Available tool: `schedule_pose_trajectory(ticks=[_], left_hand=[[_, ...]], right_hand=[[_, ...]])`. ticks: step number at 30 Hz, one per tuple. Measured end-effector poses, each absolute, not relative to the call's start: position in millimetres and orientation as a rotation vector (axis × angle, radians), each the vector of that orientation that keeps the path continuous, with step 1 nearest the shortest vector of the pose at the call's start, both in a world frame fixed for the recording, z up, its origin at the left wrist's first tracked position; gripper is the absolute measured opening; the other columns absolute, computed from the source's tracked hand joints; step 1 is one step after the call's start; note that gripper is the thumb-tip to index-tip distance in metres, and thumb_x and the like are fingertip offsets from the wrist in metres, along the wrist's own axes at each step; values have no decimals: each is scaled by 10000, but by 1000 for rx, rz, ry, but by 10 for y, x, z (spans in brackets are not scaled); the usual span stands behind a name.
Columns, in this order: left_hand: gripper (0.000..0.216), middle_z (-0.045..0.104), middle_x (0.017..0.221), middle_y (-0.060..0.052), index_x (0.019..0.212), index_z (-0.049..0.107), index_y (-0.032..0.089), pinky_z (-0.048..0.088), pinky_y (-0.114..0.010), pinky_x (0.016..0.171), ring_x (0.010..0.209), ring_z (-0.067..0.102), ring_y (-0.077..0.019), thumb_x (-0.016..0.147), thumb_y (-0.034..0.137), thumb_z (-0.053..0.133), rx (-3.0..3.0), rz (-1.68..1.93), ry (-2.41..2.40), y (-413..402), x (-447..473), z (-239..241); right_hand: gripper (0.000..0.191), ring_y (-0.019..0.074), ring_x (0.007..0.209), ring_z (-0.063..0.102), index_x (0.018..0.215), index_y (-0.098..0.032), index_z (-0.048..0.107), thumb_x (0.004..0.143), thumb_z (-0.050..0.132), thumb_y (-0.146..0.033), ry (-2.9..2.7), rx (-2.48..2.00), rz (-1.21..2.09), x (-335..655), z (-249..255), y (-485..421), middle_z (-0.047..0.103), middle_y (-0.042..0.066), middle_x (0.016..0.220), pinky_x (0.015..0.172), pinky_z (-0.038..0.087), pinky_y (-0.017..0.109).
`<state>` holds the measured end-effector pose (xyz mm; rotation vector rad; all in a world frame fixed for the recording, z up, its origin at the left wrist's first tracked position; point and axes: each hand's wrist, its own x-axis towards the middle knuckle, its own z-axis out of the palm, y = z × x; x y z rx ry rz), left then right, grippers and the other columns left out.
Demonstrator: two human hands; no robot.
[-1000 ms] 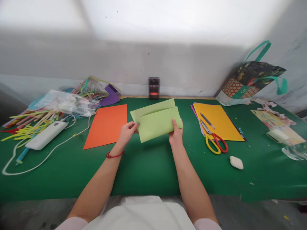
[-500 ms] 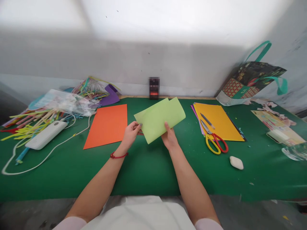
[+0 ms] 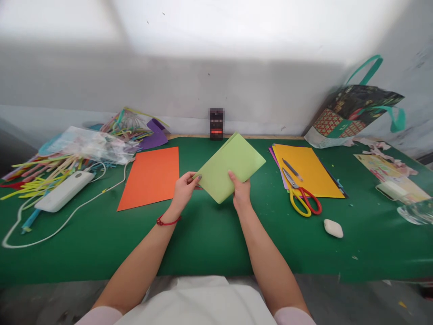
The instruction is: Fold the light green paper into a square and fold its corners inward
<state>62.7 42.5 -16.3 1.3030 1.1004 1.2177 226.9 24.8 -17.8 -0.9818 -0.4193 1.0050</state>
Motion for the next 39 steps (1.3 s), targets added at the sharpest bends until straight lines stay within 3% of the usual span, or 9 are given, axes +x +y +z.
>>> schedule_pose_trajectory(ticks=[7,15,28,33,36,39], left_hand=[[378,608,573,15,661,544,193,553,-284,542,576,642,-162,659,547,676,1244,1208,1148,463,613,-173],[334,631,594,16,650,538,200,558,-302,602,593,646,-153,699,507,660,1348,1062,1117,478,594,-181],[331,646,598,26,630,485,208,539,-283,571,589,669,-161,685,462,690,1395,999,1075,442,592,-140],[454,536,409,50,565,396,216,357,-205,352,315,478,-91,708,574,636,1366,1026,1135,453,545,-96],[480,453,350,69,541,388,217,298,-197,334,274,373,-64,759,606,567,1379,1158,1184,451,491,-32],[474,421,353,76,521,382,216,293,-195,334,286,357,-61,765,566,589,1351,1234,1260,456,384,44]], right_hand=[[702,250,1115,595,1164,-206,570,531,830,-365,-484,-944,1070,2266,-174,239,666,84,1151,955,504,440],[709,255,1067,623,1180,-196,566,543,830,-362,-468,-1015,981,2322,-206,267,672,95,1138,930,525,434],[746,253,1052,626,1205,-219,541,536,838,-362,-490,-1036,980,2389,-196,261,666,79,1151,933,523,442],[624,255,1074,619,1173,-239,557,647,734,-525,-507,-916,1236,2359,-238,282,661,67,1171,943,509,457],[551,280,1076,618,1064,-225,629,686,642,-626,-537,-899,1367,2365,-266,283,686,78,1115,921,516,463],[446,277,1090,610,1023,-252,651,702,654,-560,-577,-892,1244,2479,-254,251,688,48,1111,914,515,450]])
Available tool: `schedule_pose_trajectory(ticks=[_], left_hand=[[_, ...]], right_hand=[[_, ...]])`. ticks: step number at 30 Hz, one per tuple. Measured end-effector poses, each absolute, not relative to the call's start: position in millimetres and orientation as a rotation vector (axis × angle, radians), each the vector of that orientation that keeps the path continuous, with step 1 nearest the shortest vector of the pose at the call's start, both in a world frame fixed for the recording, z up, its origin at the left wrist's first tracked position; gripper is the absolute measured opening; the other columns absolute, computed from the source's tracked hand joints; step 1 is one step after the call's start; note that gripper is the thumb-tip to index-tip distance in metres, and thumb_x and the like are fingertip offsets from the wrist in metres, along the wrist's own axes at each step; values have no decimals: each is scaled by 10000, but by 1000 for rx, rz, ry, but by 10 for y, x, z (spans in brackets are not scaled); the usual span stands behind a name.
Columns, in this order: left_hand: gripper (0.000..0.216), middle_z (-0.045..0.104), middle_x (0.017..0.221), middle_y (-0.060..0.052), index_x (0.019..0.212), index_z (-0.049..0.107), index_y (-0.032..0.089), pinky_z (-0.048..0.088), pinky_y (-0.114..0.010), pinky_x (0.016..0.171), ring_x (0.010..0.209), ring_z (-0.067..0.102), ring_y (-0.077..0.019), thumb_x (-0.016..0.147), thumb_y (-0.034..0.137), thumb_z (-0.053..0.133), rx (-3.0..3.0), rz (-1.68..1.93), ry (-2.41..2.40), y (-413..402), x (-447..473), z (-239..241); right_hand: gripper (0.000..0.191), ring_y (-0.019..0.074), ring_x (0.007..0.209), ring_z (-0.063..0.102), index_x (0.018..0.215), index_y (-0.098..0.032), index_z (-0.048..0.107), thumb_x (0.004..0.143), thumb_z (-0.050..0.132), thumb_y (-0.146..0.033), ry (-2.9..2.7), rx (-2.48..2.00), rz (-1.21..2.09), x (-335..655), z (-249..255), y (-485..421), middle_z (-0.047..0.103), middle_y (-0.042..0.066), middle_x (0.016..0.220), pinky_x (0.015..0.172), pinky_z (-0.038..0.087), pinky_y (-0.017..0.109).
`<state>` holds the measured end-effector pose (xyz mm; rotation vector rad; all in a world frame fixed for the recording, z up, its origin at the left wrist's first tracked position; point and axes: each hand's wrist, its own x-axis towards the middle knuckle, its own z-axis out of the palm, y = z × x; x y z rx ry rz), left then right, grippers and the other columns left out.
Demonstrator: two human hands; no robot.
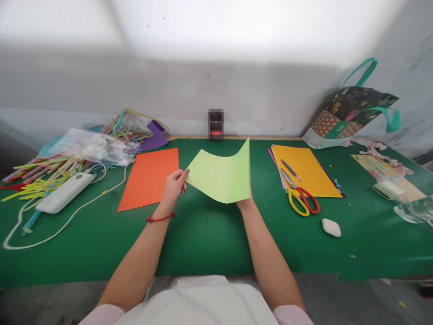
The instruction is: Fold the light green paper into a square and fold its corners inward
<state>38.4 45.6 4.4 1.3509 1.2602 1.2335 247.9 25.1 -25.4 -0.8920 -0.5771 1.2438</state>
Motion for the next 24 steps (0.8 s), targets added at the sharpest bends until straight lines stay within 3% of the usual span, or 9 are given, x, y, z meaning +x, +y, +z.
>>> schedule_pose_trajectory(ticks=[3,7,11,13,16,18,20,22,24], left_hand=[[456,458,371,61,496,387,208,314,-185,341,304,392,-60,764,494,619,1311,1208,1353,460,220,78],[430,514,359,24,477,402,204,340,-183,337,303,448,-77,750,427,647,1287,995,1445,467,-7,28],[266,534,382,31,635,523,187,390,-194,356,327,489,-97,727,381,680,1221,1027,1467,507,-127,-56],[282,642,541,-4,909,572,167,505,-238,471,464,610,-135,750,385,657,1182,1185,1421,509,-122,-91],[480,698,974,-104,1209,479,182,571,-346,732,844,692,-201,807,422,584,1338,1360,1372,425,-37,-129],[463,637,1169,-121,1225,496,209,525,-390,888,1067,625,-232,828,439,557,1631,1265,1327,309,49,-147],[531,496,1387,-74,1314,441,291,423,-410,1031,1276,466,-239,823,427,588,2019,941,1176,181,136,-174],[643,407,1466,-43,1369,384,329,308,-446,1116,1350,366,-245,789,412,651,2315,673,1050,87,210,-226],[611,435,1449,-50,1386,367,305,242,-476,1144,1332,396,-227,832,358,617,2468,596,1035,56,259,-310]], right_hand=[[471,261,1064,621,1125,-276,611,758,571,-568,-478,-1035,1118,2715,-213,174,666,40,1152,892,517,463],[588,247,1038,626,1218,-353,556,655,726,-341,-703,-1232,1045,3013,-222,14,553,29,1324,884,512,482],[302,333,1236,481,872,-272,734,574,779,-258,-1195,-1380,890,3107,-357,-144,480,42,1396,1038,359,567],[210,334,1343,347,789,-288,741,592,774,-222,-1379,-1357,678,3103,-434,-191,480,7,1399,1112,226,584],[110,316,1375,299,783,-296,736,723,687,-218,-1639,-1328,348,3083,-516,-206,507,3,1378,1099,228,617],[144,313,1334,378,796,-274,732,809,600,-218,-1815,-1327,125,3063,-546,-194,542,33,1345,1061,301,616],[186,297,1232,507,796,-249,721,859,548,-221,-1948,-1312,-89,3031,-563,-184,617,62,1254,1030,357,589],[188,258,1071,624,810,-239,707,881,533,-227,-2025,-1272,-245,2987,-569,-188,698,63,1102,1005,402,545],[175,208,927,672,853,-242,697,892,527,-222,-2079,-1210,-300,2941,-564,-205,736,37,969,976,443,483]])
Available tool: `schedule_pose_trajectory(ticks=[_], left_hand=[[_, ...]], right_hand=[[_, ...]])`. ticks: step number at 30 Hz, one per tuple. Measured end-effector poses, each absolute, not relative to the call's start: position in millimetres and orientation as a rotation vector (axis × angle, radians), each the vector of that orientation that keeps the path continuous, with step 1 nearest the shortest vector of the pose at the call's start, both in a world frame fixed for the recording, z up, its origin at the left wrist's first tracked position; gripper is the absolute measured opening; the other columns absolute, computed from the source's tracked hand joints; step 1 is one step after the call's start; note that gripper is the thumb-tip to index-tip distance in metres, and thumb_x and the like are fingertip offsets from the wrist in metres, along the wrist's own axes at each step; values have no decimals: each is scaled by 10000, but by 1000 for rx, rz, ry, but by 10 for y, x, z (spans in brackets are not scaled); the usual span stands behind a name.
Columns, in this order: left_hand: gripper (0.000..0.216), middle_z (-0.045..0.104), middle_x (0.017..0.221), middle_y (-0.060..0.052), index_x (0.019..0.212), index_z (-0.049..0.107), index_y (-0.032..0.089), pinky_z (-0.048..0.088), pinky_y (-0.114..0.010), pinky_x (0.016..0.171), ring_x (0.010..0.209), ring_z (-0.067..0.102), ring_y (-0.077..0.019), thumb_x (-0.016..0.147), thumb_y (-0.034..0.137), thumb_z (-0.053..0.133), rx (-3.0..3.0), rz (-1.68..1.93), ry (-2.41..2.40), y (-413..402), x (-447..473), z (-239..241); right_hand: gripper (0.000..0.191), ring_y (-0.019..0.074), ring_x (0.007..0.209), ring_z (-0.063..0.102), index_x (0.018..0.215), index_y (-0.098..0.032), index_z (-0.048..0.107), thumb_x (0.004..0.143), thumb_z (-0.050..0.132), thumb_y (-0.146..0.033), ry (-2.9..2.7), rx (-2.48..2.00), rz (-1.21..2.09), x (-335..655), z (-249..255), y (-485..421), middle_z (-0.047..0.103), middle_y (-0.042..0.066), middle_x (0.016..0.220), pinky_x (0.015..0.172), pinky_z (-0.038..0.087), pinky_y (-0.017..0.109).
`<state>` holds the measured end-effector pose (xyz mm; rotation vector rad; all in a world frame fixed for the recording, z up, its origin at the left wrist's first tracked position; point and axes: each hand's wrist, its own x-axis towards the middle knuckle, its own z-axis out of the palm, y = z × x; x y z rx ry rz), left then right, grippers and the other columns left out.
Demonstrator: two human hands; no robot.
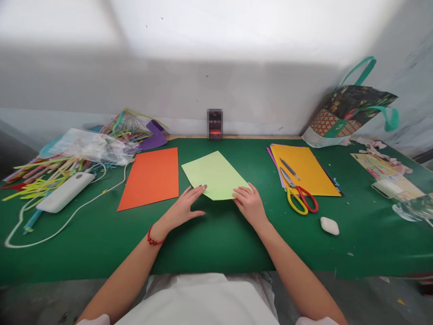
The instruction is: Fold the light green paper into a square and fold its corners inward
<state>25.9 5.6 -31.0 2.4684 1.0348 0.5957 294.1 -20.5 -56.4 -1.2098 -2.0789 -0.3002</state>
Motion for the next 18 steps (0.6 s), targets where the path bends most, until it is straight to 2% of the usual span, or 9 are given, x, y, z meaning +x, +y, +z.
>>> schedule_pose_trajectory(ticks=[1,3,6,8,11,13,18], left_hand=[[522,472,1421,-54,1372,395,282,262,-471,1137,1307,434,-211,876,313,557,2509,592,1055,65,272,-358],[325,601,1291,-35,1241,548,260,320,-462,1108,1212,537,-191,933,248,444,2574,611,1056,109,271,-444],[309,709,1099,-9,1070,654,245,458,-390,998,1046,644,-164,963,230,364,2600,679,1006,168,234,-491],[314,732,1027,-12,1042,662,231,504,-356,927,944,677,-153,967,232,357,2636,750,997,159,222,-460],[301,746,928,-14,1034,649,211,492,-372,930,800,689,-137,969,206,355,2786,789,952,76,269,-384],[288,743,873,-15,1018,641,204,492,-367,913,760,684,-133,966,187,358,2886,754,894,7,334,-355],[257,729,818,-34,929,639,189,533,-290,700,737,680,-153,960,248,391,2804,770,924,-24,398,-380]], right_hand=[[175,188,883,678,877,-245,693,897,521,-215,-2112,-1170,-295,2924,-558,-216,742,24,928,959,460,449],[182,165,856,677,906,-252,686,903,510,-206,-2178,-1095,-251,2910,-544,-234,744,7,897,941,475,407],[203,175,911,670,913,-257,681,906,490,-188,-2175,-1090,-221,2960,-534,-244,738,9,952,977,446,431],[204,194,949,662,900,-257,683,900,492,-185,-2087,-1174,-245,3027,-544,-241,730,19,998,997,423,464],[208,213,959,660,871,-259,692,885,500,-182,-1997,-1309,-252,3122,-584,-228,727,31,1010,986,424,484],[238,218,965,662,883,-256,697,873,483,-153,-1999,-1374,-205,3154,-618,-217,723,37,1022,978,431,489],[255,237,1011,659,926,-233,706,826,490,-142,-2001,-1444,57,3164,-685,-191,719,53,1048,968,455,494]])
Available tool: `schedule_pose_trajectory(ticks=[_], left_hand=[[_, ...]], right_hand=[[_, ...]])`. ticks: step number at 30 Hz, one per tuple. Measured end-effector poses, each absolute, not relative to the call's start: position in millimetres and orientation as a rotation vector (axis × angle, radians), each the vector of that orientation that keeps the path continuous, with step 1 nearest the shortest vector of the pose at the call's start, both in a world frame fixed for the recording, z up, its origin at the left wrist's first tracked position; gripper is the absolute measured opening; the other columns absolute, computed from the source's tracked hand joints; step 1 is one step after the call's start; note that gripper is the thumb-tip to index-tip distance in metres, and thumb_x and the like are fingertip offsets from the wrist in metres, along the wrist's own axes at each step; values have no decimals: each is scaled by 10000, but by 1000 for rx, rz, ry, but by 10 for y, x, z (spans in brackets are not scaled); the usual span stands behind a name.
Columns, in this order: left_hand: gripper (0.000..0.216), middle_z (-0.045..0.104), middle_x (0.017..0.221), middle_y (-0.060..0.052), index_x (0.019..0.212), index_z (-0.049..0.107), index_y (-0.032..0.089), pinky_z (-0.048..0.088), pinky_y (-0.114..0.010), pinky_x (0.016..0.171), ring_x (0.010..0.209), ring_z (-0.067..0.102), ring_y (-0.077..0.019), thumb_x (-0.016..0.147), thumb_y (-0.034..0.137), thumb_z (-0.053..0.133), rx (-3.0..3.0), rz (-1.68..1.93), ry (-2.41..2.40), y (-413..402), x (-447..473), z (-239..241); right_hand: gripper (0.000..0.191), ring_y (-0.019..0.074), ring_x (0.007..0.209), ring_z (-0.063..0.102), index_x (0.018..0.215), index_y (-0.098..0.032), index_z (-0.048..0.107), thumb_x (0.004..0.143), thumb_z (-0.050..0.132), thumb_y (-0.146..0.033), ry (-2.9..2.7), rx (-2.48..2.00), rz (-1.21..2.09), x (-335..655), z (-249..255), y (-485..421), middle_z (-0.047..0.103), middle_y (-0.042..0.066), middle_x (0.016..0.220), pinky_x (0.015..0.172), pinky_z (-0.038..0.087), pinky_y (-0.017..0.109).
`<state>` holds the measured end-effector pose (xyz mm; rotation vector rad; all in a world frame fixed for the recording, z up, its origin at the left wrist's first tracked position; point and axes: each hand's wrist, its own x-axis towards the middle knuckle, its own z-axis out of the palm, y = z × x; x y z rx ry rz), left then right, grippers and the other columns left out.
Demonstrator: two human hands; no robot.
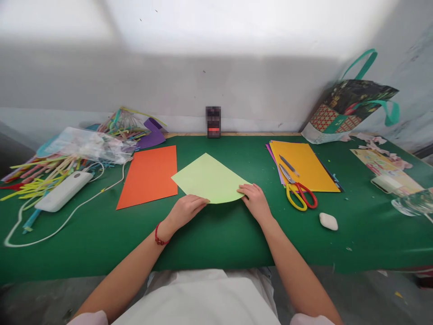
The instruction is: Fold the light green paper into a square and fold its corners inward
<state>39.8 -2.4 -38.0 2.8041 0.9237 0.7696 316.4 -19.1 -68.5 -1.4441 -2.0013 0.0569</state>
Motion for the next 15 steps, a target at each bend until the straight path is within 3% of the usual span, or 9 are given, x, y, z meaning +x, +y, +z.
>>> schedule_pose_trajectory(ticks=[2,5,7,11,15], left_hand=[[228,732,895,-38,945,637,196,536,-282,707,801,684,-158,947,277,425,2681,790,968,27,352,-395],[223,710,1058,-33,1025,626,217,504,-324,875,984,654,-172,941,278,427,2589,760,943,103,270,-405],[253,706,1061,-27,1032,627,230,483,-334,900,981,650,-170,949,275,391,2534,736,970,124,241,-403],[261,692,794,-6,850,632,230,470,-257,644,697,623,-150,926,326,402,2318,690,1221,119,263,-363],[276,481,545,43,671,506,218,351,-237,519,524,446,-126,882,371,416,2027,734,1479,177,330,-275]], right_hand=[[254,239,1022,659,903,-238,715,809,496,-150,-1964,-1447,219,3175,-704,-183,725,44,1030,952,480,469],[253,230,1031,658,882,-252,722,788,501,-173,-1855,-1438,459,3203,-725,-173,727,26,1028,943,503,421],[225,230,1035,656,868,-255,724,779,522,-215,-1779,-1425,569,3217,-726,-168,727,22,1025,962,492,413],[191,249,1013,654,825,-251,724,743,602,-373,-1680,-1407,637,3212,-670,-162,720,39,1037,948,483,417],[346,249,837,657,752,-233,705,719,586,-556,-1568,-1529,646,3182,-554,-141,725,51,854,806,498,384]])
